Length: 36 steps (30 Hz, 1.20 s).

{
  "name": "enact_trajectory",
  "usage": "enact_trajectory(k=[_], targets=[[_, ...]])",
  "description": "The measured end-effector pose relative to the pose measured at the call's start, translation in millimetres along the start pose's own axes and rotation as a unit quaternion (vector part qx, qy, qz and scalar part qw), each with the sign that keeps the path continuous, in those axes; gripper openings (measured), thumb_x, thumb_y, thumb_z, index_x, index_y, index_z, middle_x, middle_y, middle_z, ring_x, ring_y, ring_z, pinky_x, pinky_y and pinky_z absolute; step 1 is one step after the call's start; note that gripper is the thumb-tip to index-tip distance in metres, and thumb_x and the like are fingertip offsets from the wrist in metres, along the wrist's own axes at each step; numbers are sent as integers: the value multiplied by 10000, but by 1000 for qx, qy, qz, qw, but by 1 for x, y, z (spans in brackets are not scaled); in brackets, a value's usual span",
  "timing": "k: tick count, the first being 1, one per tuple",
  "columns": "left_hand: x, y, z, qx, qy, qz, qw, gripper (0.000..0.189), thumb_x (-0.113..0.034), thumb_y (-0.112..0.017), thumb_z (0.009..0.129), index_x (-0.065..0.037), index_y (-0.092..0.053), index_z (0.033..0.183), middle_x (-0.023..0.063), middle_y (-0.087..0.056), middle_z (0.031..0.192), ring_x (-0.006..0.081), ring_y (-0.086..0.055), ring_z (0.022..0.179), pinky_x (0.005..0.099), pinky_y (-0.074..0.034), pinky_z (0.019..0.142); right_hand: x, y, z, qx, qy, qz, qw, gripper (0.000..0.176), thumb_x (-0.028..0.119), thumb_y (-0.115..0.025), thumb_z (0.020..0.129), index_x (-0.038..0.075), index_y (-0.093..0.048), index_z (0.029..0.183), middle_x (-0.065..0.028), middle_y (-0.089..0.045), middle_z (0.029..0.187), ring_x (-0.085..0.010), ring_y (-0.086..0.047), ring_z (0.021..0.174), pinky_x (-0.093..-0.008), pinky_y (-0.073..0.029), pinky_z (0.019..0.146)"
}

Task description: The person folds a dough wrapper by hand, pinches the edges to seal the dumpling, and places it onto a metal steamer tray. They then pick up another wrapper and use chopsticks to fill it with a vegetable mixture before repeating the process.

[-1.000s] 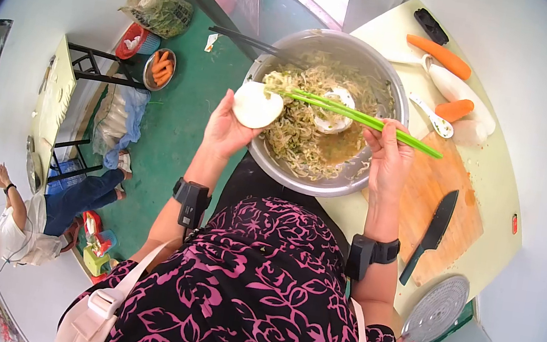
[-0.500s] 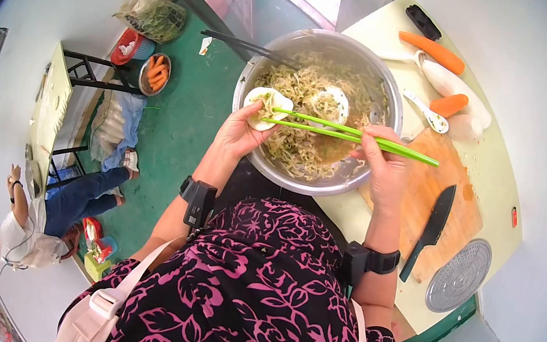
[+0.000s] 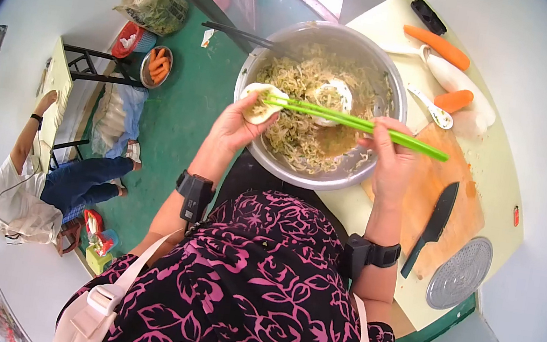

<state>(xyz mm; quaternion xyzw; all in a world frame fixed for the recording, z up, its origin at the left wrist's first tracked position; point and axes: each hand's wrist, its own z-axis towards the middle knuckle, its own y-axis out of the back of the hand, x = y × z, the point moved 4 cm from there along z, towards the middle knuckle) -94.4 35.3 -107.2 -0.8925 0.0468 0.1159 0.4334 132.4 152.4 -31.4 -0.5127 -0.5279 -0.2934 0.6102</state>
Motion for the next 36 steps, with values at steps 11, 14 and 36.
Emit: enact_trajectory(k=[11, 14, 36], targets=[[-36, 12, -15, -43, -46, 0, 998, 331, -112, -495, 823, -2, -410, 1123, 175, -477, 1121, 329, -484, 1030, 470, -455, 815, -21, 5, 1, 213, 89, -265, 936, 108, 11, -539, 787, 12, -593, 880, -64, -556, 864, -98, -541, 689, -190, -454, 570], [-31, 11, -16, -47, -38, 0, 998, 327, -124, -486, 829, -6, -412, 1125, 172, -473, 1129, 329, -477, 1040, 464, -451, 821, -48, 16, 2, 78, -4, -100, 992, 90, 32, -543, 796, 4, -583, 872, -66, -560, 854, -98, -548, 685, -193, -463, 599], [-30, 14, -17, -37, -32, -3, 999, 311, -127, -495, 823, -24, -437, 1111, 152, -475, 1139, 320, -464, 1058, 463, -433, 845, -51, 2, 8, 137, 53, -150, 978, 93, 0, -562, 768, 15, -599, 851, -65, -574, 835, -128, -554, 715, -225, -473, 604]])
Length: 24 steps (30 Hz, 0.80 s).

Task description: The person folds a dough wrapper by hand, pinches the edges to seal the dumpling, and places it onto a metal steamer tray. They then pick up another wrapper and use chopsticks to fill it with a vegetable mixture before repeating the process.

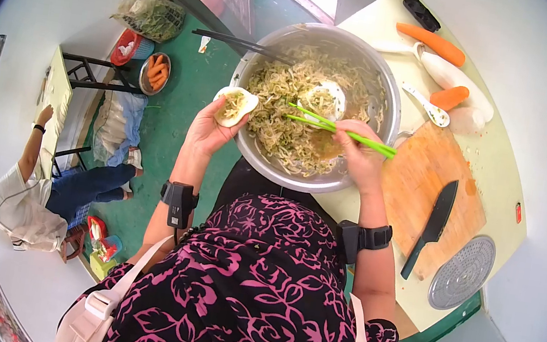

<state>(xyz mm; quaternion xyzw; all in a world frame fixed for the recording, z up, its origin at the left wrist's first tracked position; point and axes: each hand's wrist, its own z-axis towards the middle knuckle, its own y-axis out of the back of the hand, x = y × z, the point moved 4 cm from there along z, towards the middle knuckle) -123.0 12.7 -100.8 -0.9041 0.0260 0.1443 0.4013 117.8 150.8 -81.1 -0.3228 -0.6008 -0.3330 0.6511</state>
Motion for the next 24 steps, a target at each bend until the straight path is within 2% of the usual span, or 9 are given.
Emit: enact_trajectory(k=[2, 5, 8, 11, 17, 18, 22, 24], targets=[[0, 2, 0, 1, 1, -2, 1000, 315, -128, -493, 824, -25, -432, 1116, 155, -471, 1142, 322, -460, 1062, 464, -433, 845, -12, 5, -3, -72, -65, 88, 991, 86, 19, -549, 789, 16, -594, 863, -61, -575, 833, -136, -562, 733, -233, -488, 626], [1, 3, 0, 6, 3, -5, 1000, 326, -132, -491, 825, -27, -423, 1127, 160, -462, 1149, 327, -455, 1067, 468, -430, 847, -25, 21, -10, -122, -113, 134, 977, 92, 40, -535, 808, 26, -585, 884, -59, -575, 844, -145, -571, 758, -256, -505, 661], [3, -2, 1, 18, 5, -6, 1000, 344, -143, -490, 826, -32, -409, 1141, 165, -451, 1160, 330, -450, 1071, 479, -420, 855, -27, 31, -18, -140, -123, 216, 959, 99, 54, -545, 804, 33, -582, 894, -67, -578, 853, -152, -576, 767, -266, -508, 662], [6, -9, 0, 26, 15, -4, 1000, 352, -146, -491, 824, -35, -403, 1146, 166, -453, 1159, 325, -452, 1071, 490, -407, 861, -13, 35, -24, -149, -117, 228, 955, 109, 64, -544, 806, 40, -580, 906, -73, -574, 884, -159, -577, 779, -265, -508, 652], [18, -18, 11, 42, 48, -7, 998, 350, -137, -488, 822, -42, -403, 1147, 164, -459, 1156, 314, -461, 1064, 502, -409, 853, 33, 33, -19, -112, -24, 253, 961, 108, 70, -529, 814, 58, -579, 909, -78, -547, 945, -157, -566, 797, -264, -505, 649], [21, -22, 10, 35, 42, 11, 998, 363, -171, -468, 836, -52, -389, 1170, 162, -430, 1194, 311, -445, 1083, 491, -409, 861, 36, 29, -18, -108, -29, 256, 960, 106, 67, -532, 812, 56, -580, 906, -77, -546, 942, -154, -564, 792, -262, -506, 645], [32, -29, 9, 70, 76, 18, 994, 380, -259, -446, 851, -62, -397, 1173, 141, -454, 1175, 294, -456, 1073, 464, -430, 844, 29, 9, -13, -87, -53, 239, 966, 103, 46, -538, 802, 51, -583, 895, -74, -543, 928, -139, -556, 775, -249, -510, 614], [35, -30, 7, 73, 96, 14, 993, 370, -232, -469, 842, -61, -405, 1164, 139, -465, 1161, 289, -462, 1067, 453, -438, 841, 19, 6, -13, -83, -67, 227, 968, 108, 30, -537, 798, 50, -584, 892, -72, -541, 920, -131, -551, 772, -242, -512, 593]])
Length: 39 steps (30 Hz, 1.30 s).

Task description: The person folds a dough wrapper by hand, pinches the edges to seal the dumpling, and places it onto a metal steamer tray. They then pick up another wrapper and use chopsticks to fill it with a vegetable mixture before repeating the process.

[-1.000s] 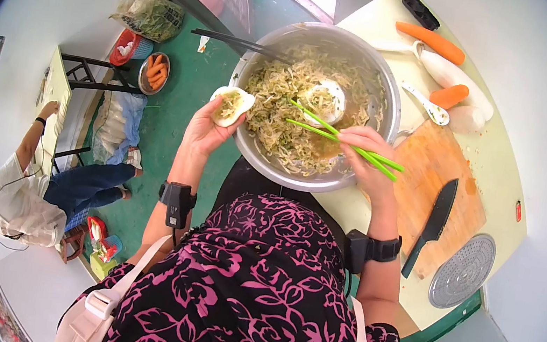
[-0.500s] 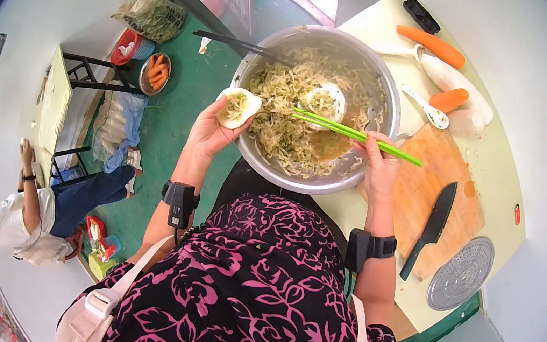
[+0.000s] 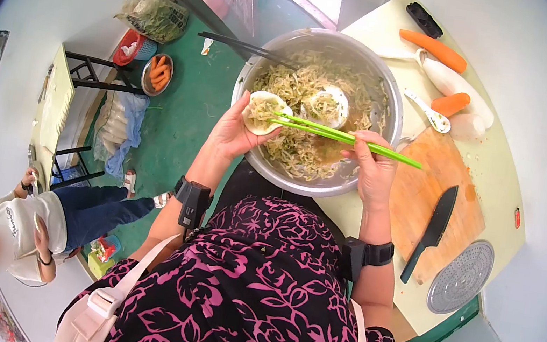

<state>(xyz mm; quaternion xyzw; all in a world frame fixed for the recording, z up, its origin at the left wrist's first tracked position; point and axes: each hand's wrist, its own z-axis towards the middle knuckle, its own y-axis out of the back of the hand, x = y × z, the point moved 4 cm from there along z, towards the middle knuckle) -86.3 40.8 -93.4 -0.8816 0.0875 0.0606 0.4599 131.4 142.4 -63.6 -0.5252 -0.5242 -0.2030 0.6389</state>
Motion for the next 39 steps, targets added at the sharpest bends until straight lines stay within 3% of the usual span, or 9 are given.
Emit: enact_trajectory(k=[7, 11, 20, 29, 39], targets=[[5, 10, 0, -42, -11, 52, 998, 350, -87, -555, 784, -49, -442, 1113, 125, -513, 1089, 267, -512, 1000, 428, -467, 812, 18, 11, -3, 19, 22, -56, 998, 116, 14, -522, 798, 40, -585, 891, -74, -538, 915, -126, -549, 759, -234, -514, 557], [5, 9, 1, -41, -2, 34, 999, 332, -81, -541, 790, -45, -447, 1107, 127, -513, 1084, 271, -513, 995, 423, -471, 808, 31, 21, -6, -4, 46, -40, 998, 118, 23, -521, 801, 35, -583, 901, -80, -540, 916, -128, -549, 749, -231, -513, 560], [10, 4, 1, -54, 8, 67, 996, 312, -83, -519, 808, -60, -446, 1111, 128, -508, 1088, 258, -515, 990, 407, -484, 791, 5, 22, -7, -50, -17, -31, 998, 122, 57, -522, 814, 49, -580, 920, -76, -569, 898, -132, -562, 757, -240, -501, 585], [9, 5, 1, -61, 7, 115, 992, 325, -59, -522, 800, -70, -436, 1113, 92, -523, 1067, 255, -543, 950, 399, -501, 758, 40, 28, -9, -53, 55, -33, 997, 107, 35, -537, 796, 30, -593, 887, -81, -573, 849, -112, -544, 675, -201, -463, 489], [13, -1, 0, -61, 20, 117, 991, 328, -63, -524, 796, -83, -442, 1113, 83, -532, 1052, 250, -542, 954, 399, -494, 760, 16, 30, -13, -84, 33, -25, 996, 105, 34, -528, 802, 33, -580, 894, -84, -572, 859, -121, -549, 696, -216, -481, 514]])
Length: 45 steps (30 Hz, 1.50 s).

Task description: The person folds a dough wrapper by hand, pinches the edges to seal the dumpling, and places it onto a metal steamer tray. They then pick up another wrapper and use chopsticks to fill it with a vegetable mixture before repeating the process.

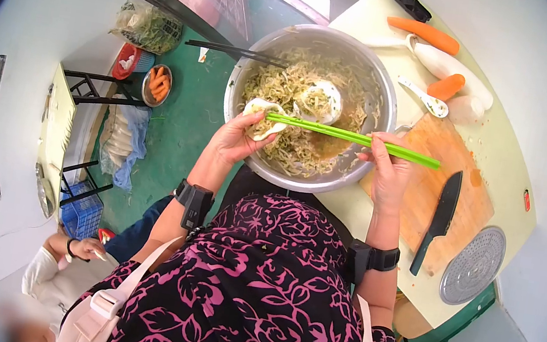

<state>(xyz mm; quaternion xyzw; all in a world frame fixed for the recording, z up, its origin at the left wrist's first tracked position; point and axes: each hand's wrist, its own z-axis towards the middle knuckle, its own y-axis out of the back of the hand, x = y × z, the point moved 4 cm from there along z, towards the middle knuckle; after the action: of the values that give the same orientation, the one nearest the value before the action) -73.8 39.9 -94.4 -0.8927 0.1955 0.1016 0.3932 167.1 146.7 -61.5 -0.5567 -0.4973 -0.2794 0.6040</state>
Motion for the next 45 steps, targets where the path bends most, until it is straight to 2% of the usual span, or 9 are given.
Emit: enact_trajectory(k=[2, 8, 13, 20, 26, 32, 35, 41, 45], targets=[[-1, 1, 1, -4, 2, 5, 1000, 326, -62, -524, 796, -81, -443, 1111, 83, -533, 1049, 252, -542, 953, 401, -494, 758, 2, -2, -1, 20, 7, -14, 1000, 105, 37, -527, 805, 33, -579, 895, -83, -572, 862, -122, -550, 698, -216, -479, 513], [-2, 8, 1, -3, -6, 1, 1000, 305, -64, -521, 799, -67, -455, 1096, 88, -535, 1047, 256, -543, 951, 393, -501, 743, 18, 8, -1, -28, 36, 30, 999, 96, 38, -534, 801, 23, -581, 883, -85, -578, 860, -120, -549, 680, -218, -473, 509], [-2, 8, 1, 10, 3, -22, 1000, 310, -69, -518, 802, -61, -446, 1103, 93, -536, 1047, 258, -546, 947, 391, -502, 741, 12, 9, -3, -24, 33, 1, 999, 92, 37, -536, 800, 13, -581, 877, -84, -579, 839, -131, -560, 671, -237, -489, 550], [-2, -2, -3, 12, 2, 25, 1000, 319, -67, -528, 795, -81, -446, 1103, 79, -539, 1039, 236, -548, 943, 378, -499, 737, 8, -1, -6, -7, 36, 10, 999, 90, 29, -537, 797, 13, -575, 877, -88, -574, 829, -140, -567, 673, -242, -494, 575], [1, -6, -5, -22, 13, 84, 996, 313, -54, -533, 787, -104, -458, 1086, 66, -537, 1037, 219, -542, 950, 375, -492, 729, 30, -6, -7, 46, 77, -89, 992, 100, 12, -521, 797, 14, -573, 882, -95, -571, 838, -127, -556, 647, -222, -459, 545], [3, -2, -1, -11, 23, 54, 998, 299, -51, -530, 788, -96, -461, 1075, 71, -536, 1034, 224, -543, 949, 382, -489, 740, 39, -5, -5, 35, 94, -19, 995, 99, 4, -518, 790, 9, -572, 873, -103, -568, 838, -106, -513, 572, -209, -431, 507], [6, -2, 3, -11, 25, 18, 999, 303, -39, -533, 782, -93, -458, 1071, 74, -536, 1029, 228, -538, 956, 400, -482, 765, 30, -15, -8, 120, 86, -46, 988, 114, -20, -509, 783, 12, -573, 872, -99, -563, 840, -106, -514, 592, -205, -430, 521], [12, 0, 6, -37, 23, 8, 999, 274, -68, -534, 795, -83, -472, 1061, 76, -542, 1020, 220, -542, 945, 400, -475, 778, 26, -32, -10, 160, 82, -114, 977, 128, -55, -528, 759, 21, -584, 845, -82, -555, 829, -103, -514, 678, -187, -408, 548], [12, 0, 6, -50, 35, -13, 998, 273, -62, -535, 793, -62, -469, 1057, 92, -536, 1021, 229, -537, 952, 402, -475, 784, 32, -34, -12, 156, 93, -146, 972, 123, -54, -557, 735, 21, -588, 827, -81, -569, 803, -131, -529, 721, -216, -417, 595]])
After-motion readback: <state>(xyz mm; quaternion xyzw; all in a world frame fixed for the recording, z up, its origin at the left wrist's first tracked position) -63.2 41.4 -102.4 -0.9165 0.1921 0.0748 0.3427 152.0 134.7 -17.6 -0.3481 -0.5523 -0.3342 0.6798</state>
